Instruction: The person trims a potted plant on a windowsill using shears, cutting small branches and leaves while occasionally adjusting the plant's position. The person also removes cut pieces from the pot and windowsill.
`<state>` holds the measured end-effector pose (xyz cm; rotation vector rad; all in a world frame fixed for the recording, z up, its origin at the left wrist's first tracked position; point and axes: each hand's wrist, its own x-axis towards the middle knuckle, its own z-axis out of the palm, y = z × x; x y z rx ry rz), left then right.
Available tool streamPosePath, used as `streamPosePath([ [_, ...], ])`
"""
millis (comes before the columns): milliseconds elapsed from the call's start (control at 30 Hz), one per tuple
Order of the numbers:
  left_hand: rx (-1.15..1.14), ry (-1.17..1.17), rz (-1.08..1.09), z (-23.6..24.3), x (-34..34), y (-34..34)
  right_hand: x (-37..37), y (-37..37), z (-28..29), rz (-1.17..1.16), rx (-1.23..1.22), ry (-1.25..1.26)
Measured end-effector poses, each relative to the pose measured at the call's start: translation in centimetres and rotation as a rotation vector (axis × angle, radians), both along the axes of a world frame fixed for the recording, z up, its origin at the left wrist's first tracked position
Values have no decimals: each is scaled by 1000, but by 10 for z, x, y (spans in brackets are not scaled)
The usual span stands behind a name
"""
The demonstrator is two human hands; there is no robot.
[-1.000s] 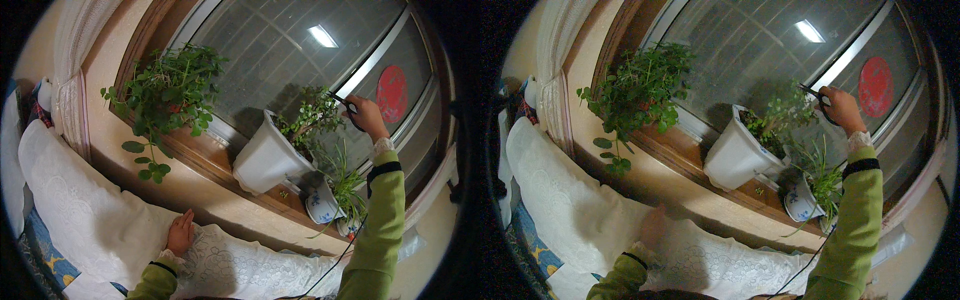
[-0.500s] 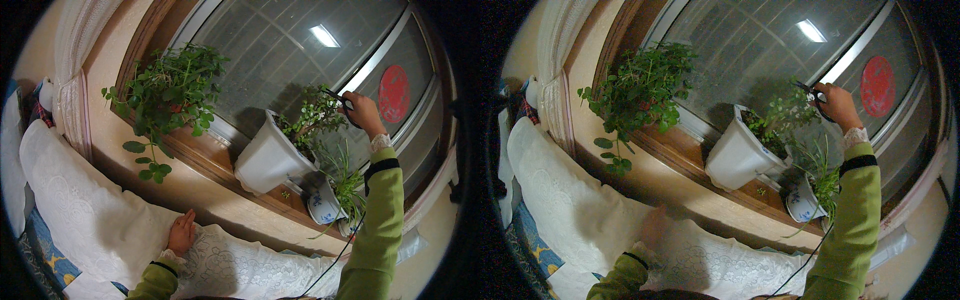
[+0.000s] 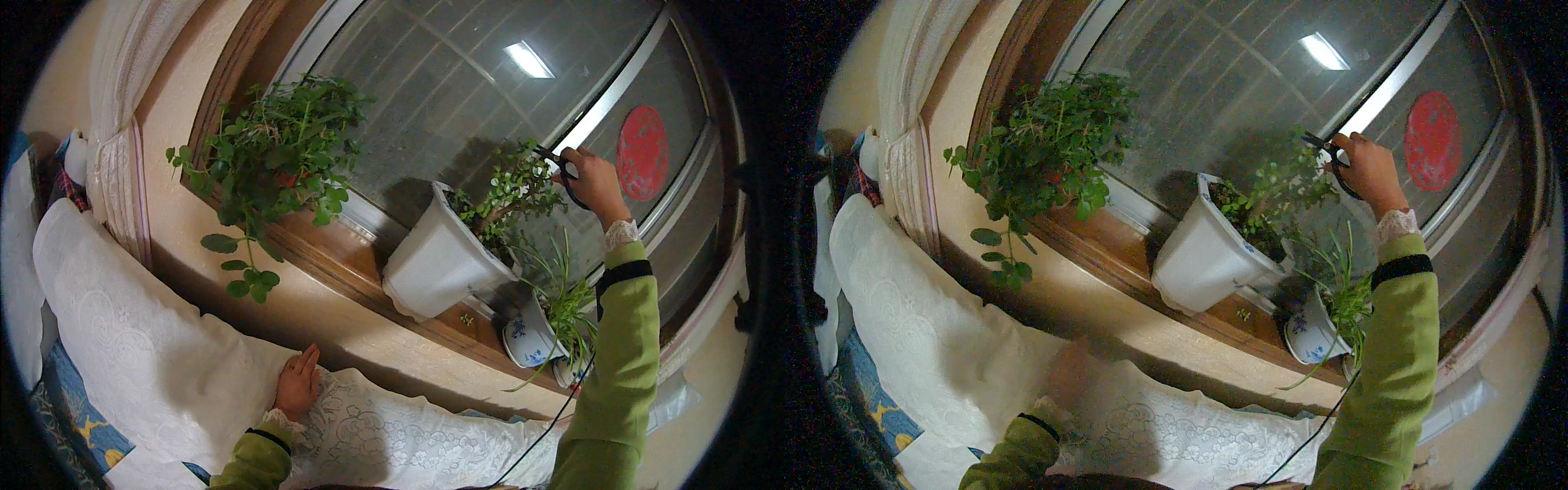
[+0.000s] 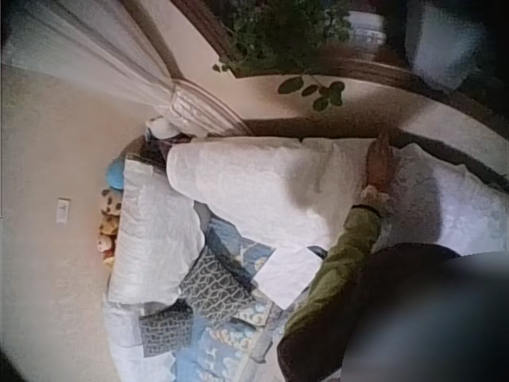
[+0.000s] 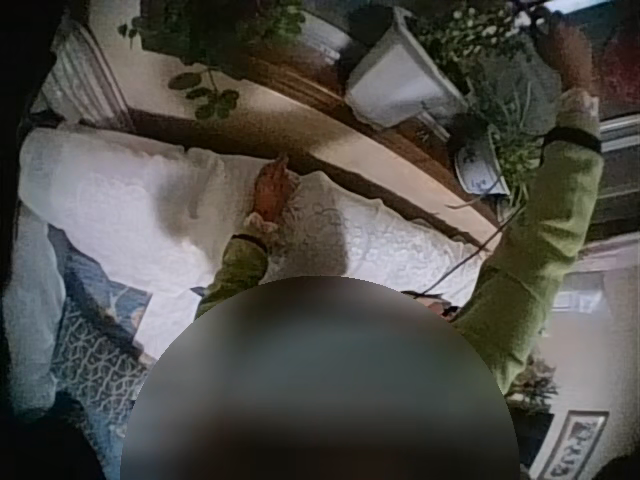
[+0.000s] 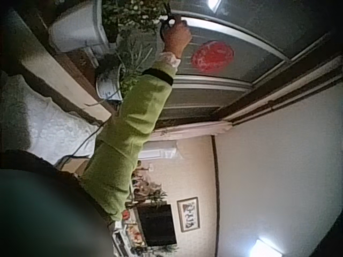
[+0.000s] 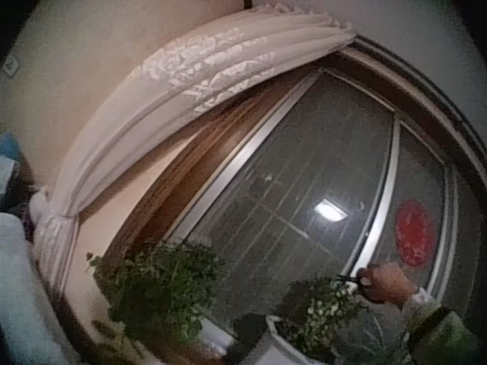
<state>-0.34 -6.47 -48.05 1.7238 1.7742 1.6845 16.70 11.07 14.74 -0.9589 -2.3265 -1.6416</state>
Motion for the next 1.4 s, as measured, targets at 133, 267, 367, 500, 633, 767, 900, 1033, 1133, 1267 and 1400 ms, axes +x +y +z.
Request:
streamPosePath([
  [133,-33,-33,-23,3,0,-2,-2,-1,0,48,11,-35],
  [267,-31,11,8,7,-1,-4,-5,1,-1,31,-3,-35],
  [367,-48,9,-11,11,-3,-6,-6,4,0,33,-19,-36],
  [500,-126,-118,-58,18,-4,-8,-6,7,4,94,-46,-71],
  [633,-133,-79,-26,16,-2,-5,-12,4,12,84,-66,-101],
  [767,-35,7,2,1,0,-2,-21,-5,16,63,-93,-74],
  [900,-32,21,12,-2,3,-2,-21,-20,19,45,-56,-4],
  [1033,-53,-9,15,5,2,-5,-13,-31,26,-28,-40,65],
  [1133,-22,7,16,7,2,-2,0,-37,36,-6,-151,226],
  [1267,42,89,44,3,2,-2,29,-38,45,118,-236,301],
  [1400,64,27,20,5,2,0,66,-37,45,171,-283,383],
])
